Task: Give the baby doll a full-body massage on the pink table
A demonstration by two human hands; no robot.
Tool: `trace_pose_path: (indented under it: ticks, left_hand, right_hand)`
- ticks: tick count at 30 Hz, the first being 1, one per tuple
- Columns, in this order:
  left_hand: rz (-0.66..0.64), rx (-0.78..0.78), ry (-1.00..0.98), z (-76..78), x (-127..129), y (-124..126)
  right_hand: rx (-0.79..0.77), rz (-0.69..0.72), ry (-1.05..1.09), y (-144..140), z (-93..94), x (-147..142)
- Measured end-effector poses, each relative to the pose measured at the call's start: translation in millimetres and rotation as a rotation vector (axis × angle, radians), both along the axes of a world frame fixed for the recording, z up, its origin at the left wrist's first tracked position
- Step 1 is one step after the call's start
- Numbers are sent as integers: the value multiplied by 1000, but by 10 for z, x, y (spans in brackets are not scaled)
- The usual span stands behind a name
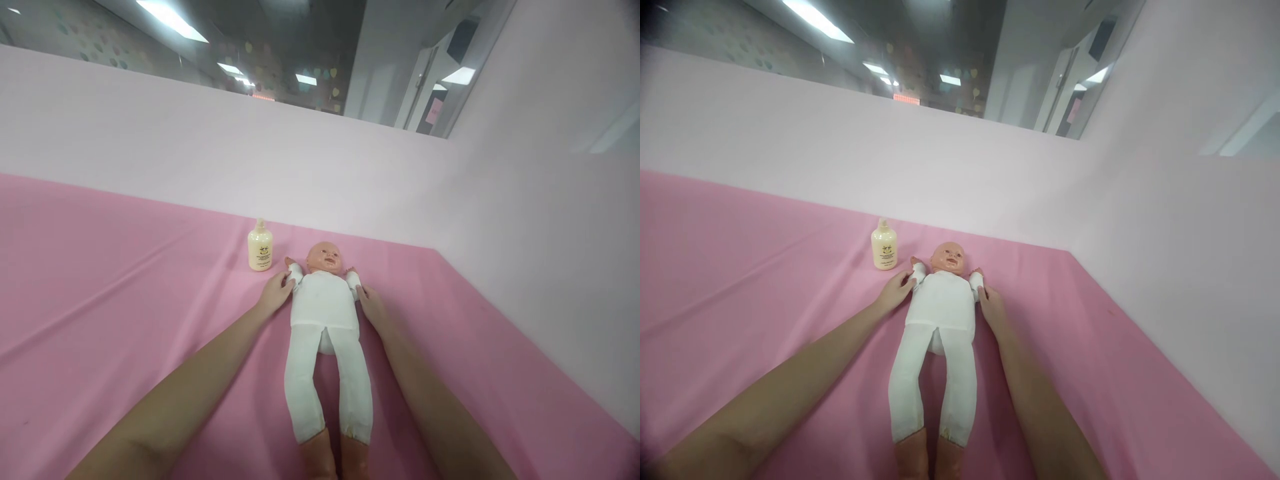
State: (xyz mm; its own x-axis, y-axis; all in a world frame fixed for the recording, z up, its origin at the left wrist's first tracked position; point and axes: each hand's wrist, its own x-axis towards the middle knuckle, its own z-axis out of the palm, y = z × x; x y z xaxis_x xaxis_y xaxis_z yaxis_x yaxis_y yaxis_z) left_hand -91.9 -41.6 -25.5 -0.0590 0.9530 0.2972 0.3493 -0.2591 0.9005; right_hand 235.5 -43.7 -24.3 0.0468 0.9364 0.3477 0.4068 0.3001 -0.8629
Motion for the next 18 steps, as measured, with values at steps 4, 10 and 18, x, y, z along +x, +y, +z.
trace_pose_path:
  ticks: [4,10,18]
  left_hand:
    - [2,-3,-40,9,5,-1]
    - [7,-41,-78,-24,-11,3]
    - [-155,-133,-388,-15,-15,13]
  right_hand:
    - [-4,0,29,-2,-6,7]
    - [-77,-15,0,-16,23,29]
    - [-157,155,302,65,-19,48]
